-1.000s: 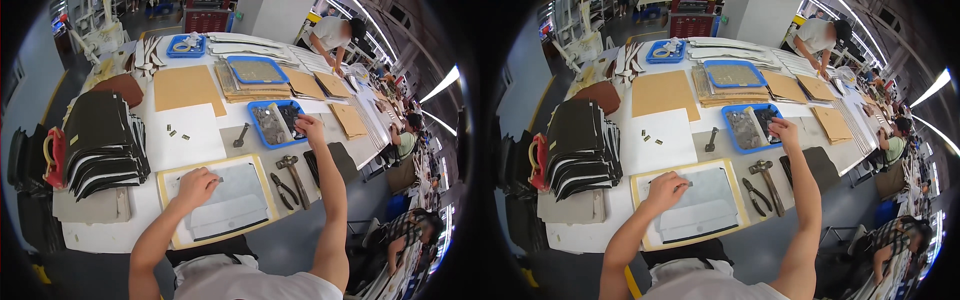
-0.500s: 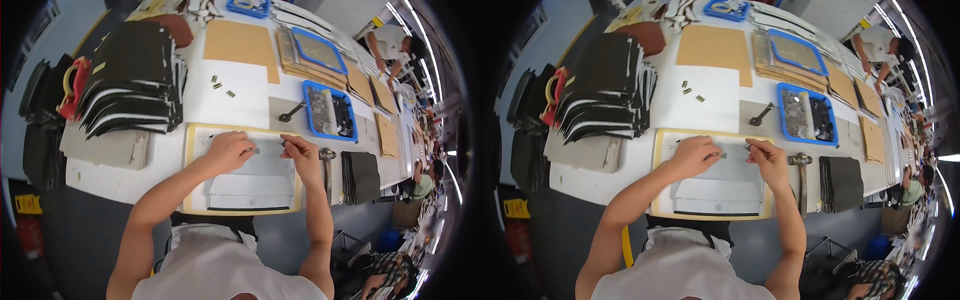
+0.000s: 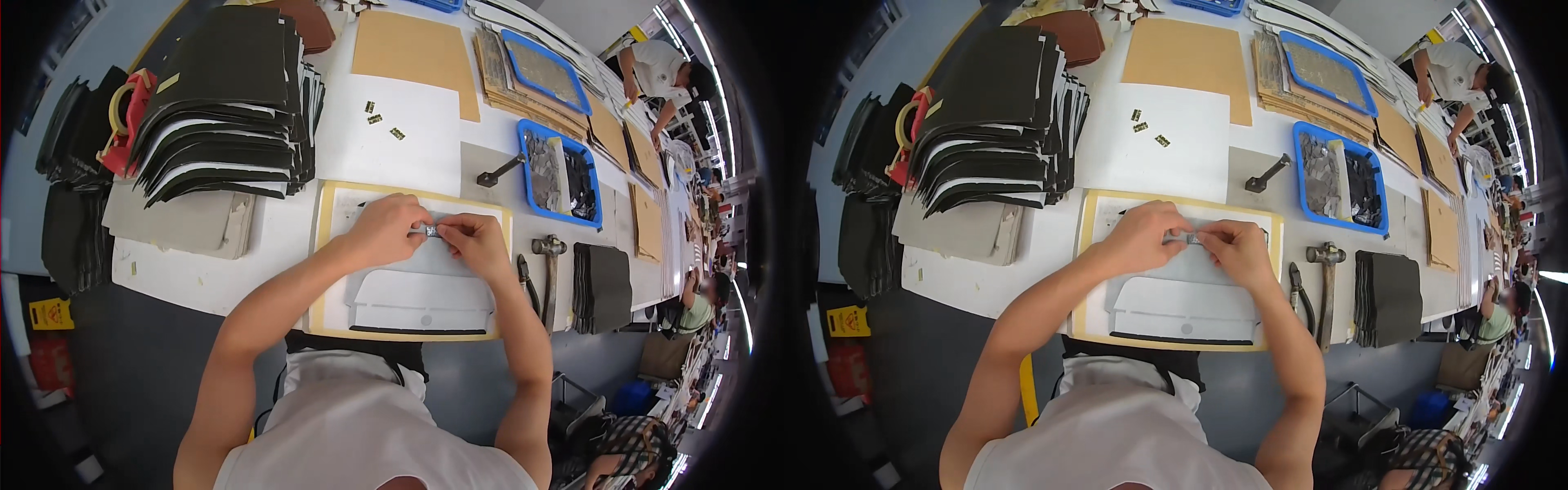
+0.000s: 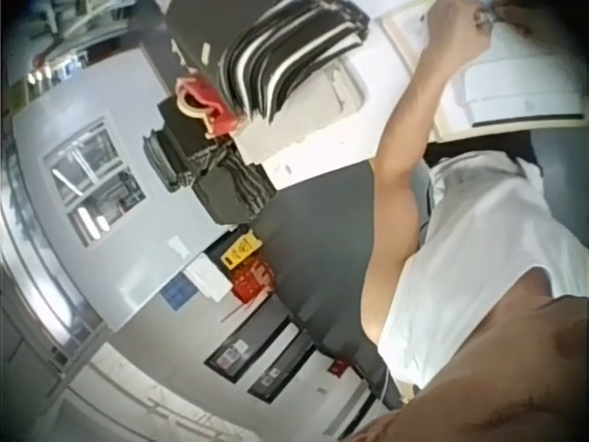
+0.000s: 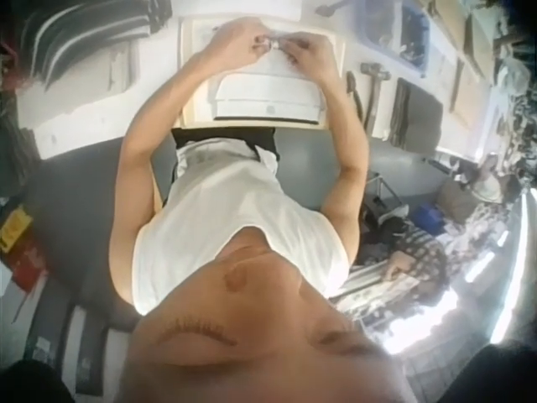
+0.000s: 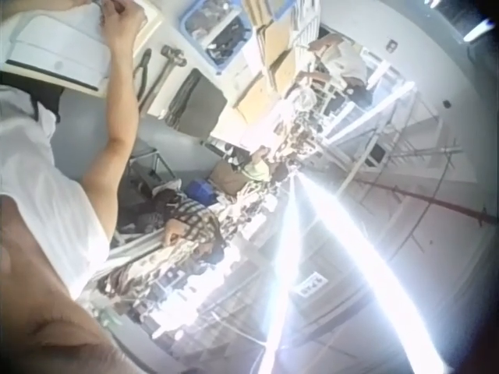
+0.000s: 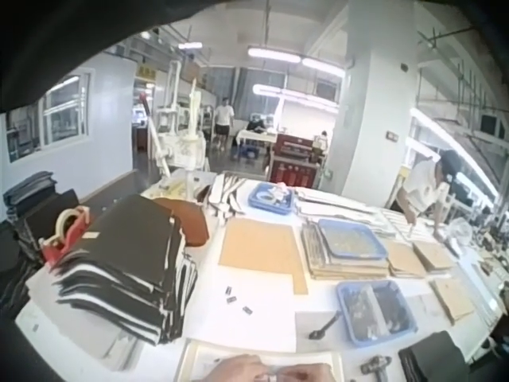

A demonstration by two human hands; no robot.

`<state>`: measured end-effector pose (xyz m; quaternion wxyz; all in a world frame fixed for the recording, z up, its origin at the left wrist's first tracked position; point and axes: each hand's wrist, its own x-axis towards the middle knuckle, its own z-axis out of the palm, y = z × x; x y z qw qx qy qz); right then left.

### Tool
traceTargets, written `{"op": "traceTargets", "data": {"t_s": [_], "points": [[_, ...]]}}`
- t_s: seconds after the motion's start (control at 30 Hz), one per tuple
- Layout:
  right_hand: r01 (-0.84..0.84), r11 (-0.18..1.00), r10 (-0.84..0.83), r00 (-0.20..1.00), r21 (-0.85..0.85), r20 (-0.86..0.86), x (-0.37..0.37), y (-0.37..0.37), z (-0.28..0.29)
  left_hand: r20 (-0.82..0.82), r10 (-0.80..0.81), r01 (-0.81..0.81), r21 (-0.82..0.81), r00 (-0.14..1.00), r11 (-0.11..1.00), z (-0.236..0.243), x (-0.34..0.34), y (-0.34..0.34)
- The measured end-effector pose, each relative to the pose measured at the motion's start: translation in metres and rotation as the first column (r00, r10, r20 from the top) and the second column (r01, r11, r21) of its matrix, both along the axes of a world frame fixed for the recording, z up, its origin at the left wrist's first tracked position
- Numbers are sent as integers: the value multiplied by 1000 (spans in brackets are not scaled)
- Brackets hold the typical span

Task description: Assembling and hammering a metal buckle or logo onto a leather piece.

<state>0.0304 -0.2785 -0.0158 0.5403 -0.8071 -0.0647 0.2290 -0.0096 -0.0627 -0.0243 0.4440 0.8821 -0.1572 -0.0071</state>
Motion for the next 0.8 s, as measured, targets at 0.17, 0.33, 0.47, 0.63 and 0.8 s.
{"op": "traceTargets", "data": {"t_s": [0.17, 0.33, 0.47, 0.63, 0.8], "points": [[5, 996, -3, 1000, -86, 26, 1, 5, 1, -21, 23, -24, -24, 1000, 999, 3, 1, 0], [6, 989, 23, 981, -147, 193, 0, 2, -11, -16, 23, -24, -11, 1000, 1000, 4, 2, -3], [16, 976, 30, 978, -219, 205, -1, 2, -8, 8, 37, -38, 16, 999, 999, 1, 0, -4], [36, 988, -1, 974, -148, 224, -2, -1, -6, 19, 43, -43, 22, 999, 999, -3, 0, -6], [32, 989, -22, 998, -146, 65, 1, 2, 5, 23, 43, -44, 62, 999, 997, 2, -1, -8]]}}
